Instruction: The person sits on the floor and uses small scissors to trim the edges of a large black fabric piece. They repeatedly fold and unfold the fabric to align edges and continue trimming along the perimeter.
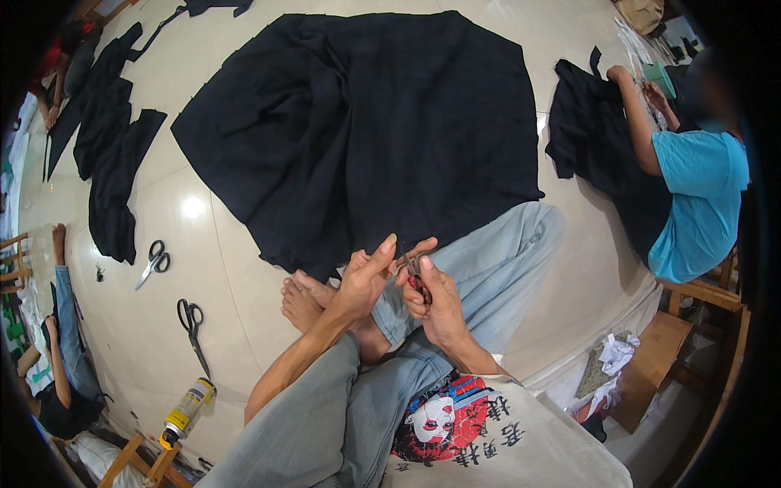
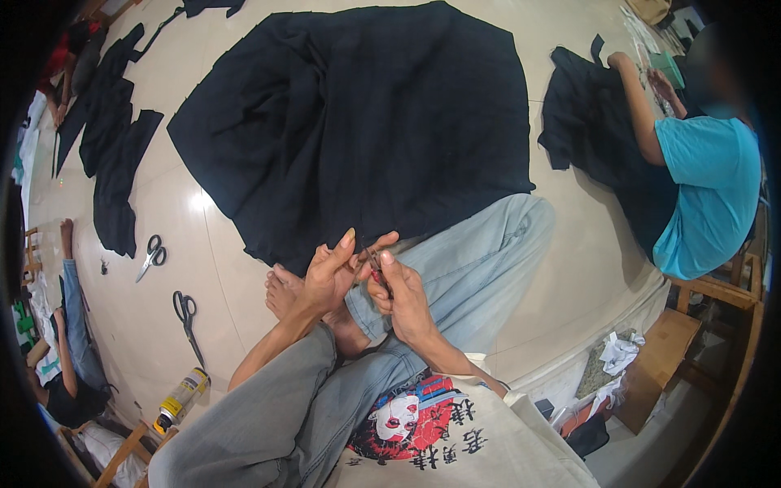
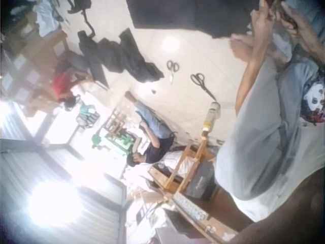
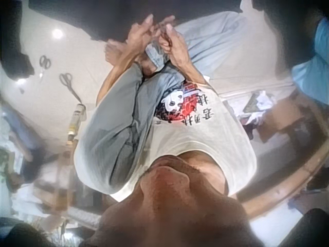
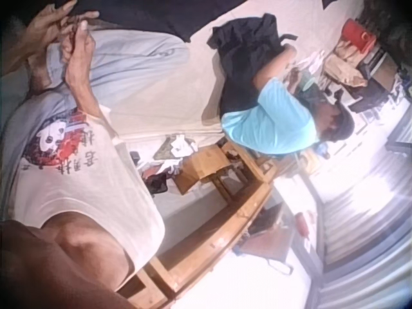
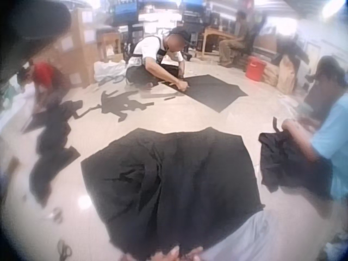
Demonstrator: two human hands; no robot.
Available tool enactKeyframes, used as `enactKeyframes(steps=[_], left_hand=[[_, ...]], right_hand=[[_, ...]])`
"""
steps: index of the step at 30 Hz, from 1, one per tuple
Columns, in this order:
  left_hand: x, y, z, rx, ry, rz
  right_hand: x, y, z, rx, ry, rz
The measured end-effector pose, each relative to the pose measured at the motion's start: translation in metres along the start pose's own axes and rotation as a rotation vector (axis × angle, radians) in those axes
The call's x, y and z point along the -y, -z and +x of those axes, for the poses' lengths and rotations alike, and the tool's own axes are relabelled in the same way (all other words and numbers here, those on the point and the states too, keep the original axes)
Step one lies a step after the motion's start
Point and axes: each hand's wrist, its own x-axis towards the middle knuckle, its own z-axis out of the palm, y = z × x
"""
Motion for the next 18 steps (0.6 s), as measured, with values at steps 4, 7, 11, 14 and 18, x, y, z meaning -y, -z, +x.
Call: enactKeyframes(steps=[4,7,11,14,18], left_hand=[[0.004,0.003,-0.001,-0.01,0.001,-0.051],[0.002,0.0,-0.001,-0.024,-0.006,-0.029],[0.006,0.006,-0.001,-0.032,-0.018,-0.035],[0.003,0.001,-0.003,-0.069,-0.005,0.006],[-0.003,-0.008,-0.002,-0.085,0.038,-0.025]], right_hand=[[-0.002,0.0,-0.001,0.019,-0.004,0.015],[-0.003,0.0,0.002,0.02,0.019,0.033],[-0.003,0.002,0.006,0.026,0.026,0.03],[-0.002,0.003,0.004,0.027,-0.001,0.033],[-0.003,0.003,0.001,0.016,-0.02,0.029]])
